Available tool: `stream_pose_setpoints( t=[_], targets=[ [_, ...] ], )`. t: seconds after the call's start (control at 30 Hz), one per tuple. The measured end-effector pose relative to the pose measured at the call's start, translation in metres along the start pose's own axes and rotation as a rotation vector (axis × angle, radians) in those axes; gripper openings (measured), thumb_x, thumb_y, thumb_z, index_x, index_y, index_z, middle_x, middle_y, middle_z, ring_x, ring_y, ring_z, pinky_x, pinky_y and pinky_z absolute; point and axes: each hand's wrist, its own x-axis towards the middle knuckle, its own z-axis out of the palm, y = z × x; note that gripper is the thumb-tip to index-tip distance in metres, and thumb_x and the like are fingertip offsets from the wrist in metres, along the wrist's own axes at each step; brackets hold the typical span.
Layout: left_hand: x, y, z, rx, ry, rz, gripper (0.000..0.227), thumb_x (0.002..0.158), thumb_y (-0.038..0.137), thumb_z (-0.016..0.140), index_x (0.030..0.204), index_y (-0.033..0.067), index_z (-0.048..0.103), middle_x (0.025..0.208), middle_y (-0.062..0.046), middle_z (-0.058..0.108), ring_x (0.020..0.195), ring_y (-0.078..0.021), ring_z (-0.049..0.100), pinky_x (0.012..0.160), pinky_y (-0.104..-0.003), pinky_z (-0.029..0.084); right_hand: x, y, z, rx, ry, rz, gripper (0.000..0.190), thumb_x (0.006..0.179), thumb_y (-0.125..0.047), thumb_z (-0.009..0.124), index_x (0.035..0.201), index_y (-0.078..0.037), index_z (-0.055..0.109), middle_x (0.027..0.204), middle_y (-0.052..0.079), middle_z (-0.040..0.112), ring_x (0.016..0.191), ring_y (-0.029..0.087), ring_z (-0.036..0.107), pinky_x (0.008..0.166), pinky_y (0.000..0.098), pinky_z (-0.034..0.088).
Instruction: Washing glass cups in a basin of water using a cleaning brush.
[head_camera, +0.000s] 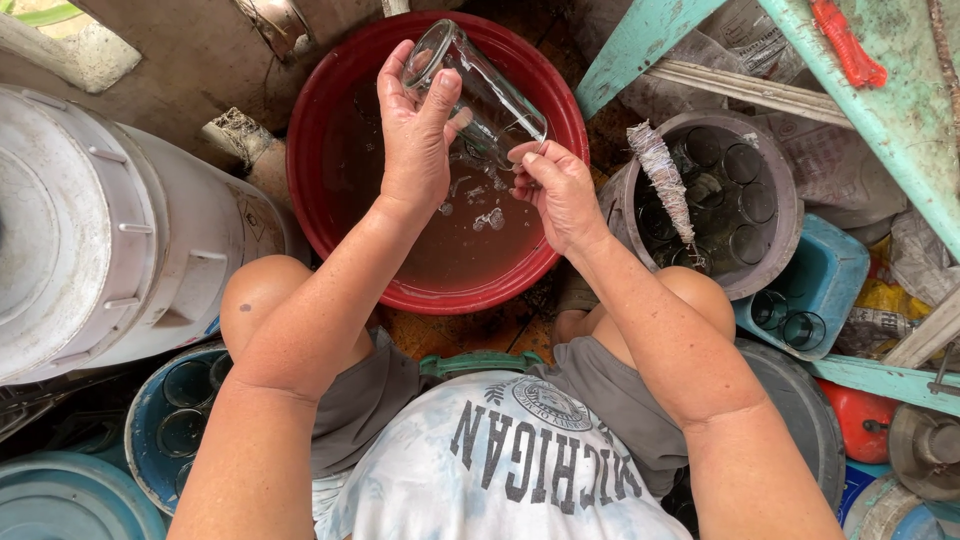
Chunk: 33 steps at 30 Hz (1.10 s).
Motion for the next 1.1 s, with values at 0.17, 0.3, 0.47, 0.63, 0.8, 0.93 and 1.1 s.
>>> stream_pose_setpoints(
  t=[0.17,0.3,0.47,0.63,0.8,0.93,1.1],
  targets=[
    [-0.002,0.018,0.010,-0.039,0.065,-0.078,0.078,0.082,0.037,0.079,0.146,0.0177,0.039,0.128,-0.002,0.055,0.110,-0.0148,0.062,0.095,-0.044,0.060,-0.006,-0.012,0.002,0.021,-0.062,0.004,0.032,0.100,-0.034,0.059,0.102,-0.007,0.075,0.093,0.006,0.067,0.081,0.015,0.060,0.073,0.0295,0.056],
    [0.000,0.035,0.014,-0.091,0.203,-0.175,0.092,0.073,0.044,0.075,0.151,0.0132,0.036,0.123,-0.003,0.056,0.109,-0.0211,0.064,0.082,-0.042,0.062,-0.011,-0.016,0.002,-0.051,-0.026,0.089,0.065,0.096,-0.059,0.044,0.123,-0.006,0.070,0.097,0.004,0.068,0.079,0.012,0.061,0.072,0.0268,0.055],
    [0.008,0.036,0.005,-0.109,0.274,-0.231,0.104,0.063,0.053,0.074,0.152,0.0131,0.037,0.127,-0.003,0.056,0.125,-0.0331,0.064,0.083,-0.046,0.062,-0.003,-0.013,-0.010,-0.097,0.188,0.013,0.032,0.098,0.001,0.055,0.125,-0.012,0.065,0.100,0.002,0.062,0.073,0.008,0.055,0.063,0.0226,0.054],
    [0.014,0.027,-0.007,-0.094,0.262,-0.233,0.071,0.068,0.056,0.074,0.124,0.0166,0.056,0.106,0.001,0.055,0.123,-0.0365,0.066,0.082,-0.050,0.061,-0.014,-0.037,-0.013,-0.022,0.270,-0.010,0.012,0.089,-0.023,0.053,0.087,-0.016,0.062,0.080,0.001,0.063,0.067,0.011,0.057,0.063,0.0284,0.051],
    [0.010,0.037,0.003,-0.090,0.308,-0.291,0.085,0.065,0.054,0.072,0.136,0.0132,0.051,0.118,-0.007,0.053,0.120,-0.0347,0.065,0.073,-0.044,0.061,-0.008,-0.014,-0.028,-0.076,0.188,-0.001,0.035,0.106,-0.031,0.050,0.078,-0.015,0.062,0.079,0.002,0.064,0.070,0.012,0.057,0.065,0.0268,0.052],
    [0.007,0.038,0.007,-0.088,0.254,-0.294,0.089,0.062,0.055,0.074,0.136,0.0129,0.050,0.119,-0.007,0.051,0.115,-0.0310,0.064,0.072,-0.041,0.060,-0.012,-0.024,-0.018,-0.217,0.122,0.164,0.026,0.103,-0.009,0.045,0.124,-0.014,0.059,0.099,0.003,0.063,0.074,0.009,0.057,0.067,0.0244,0.051],
    [0.002,0.032,0.007,-0.138,0.052,-0.260,0.084,0.072,0.047,0.078,0.141,0.0134,0.044,0.108,-0.002,0.062,0.095,-0.0200,0.070,0.077,-0.042,0.063,-0.011,-0.015,-0.016,-0.230,0.031,0.251,0.037,0.102,-0.031,0.051,0.133,-0.015,0.058,0.112,0.004,0.062,0.084,0.013,0.061,0.070,0.0295,0.060]
  ],
)
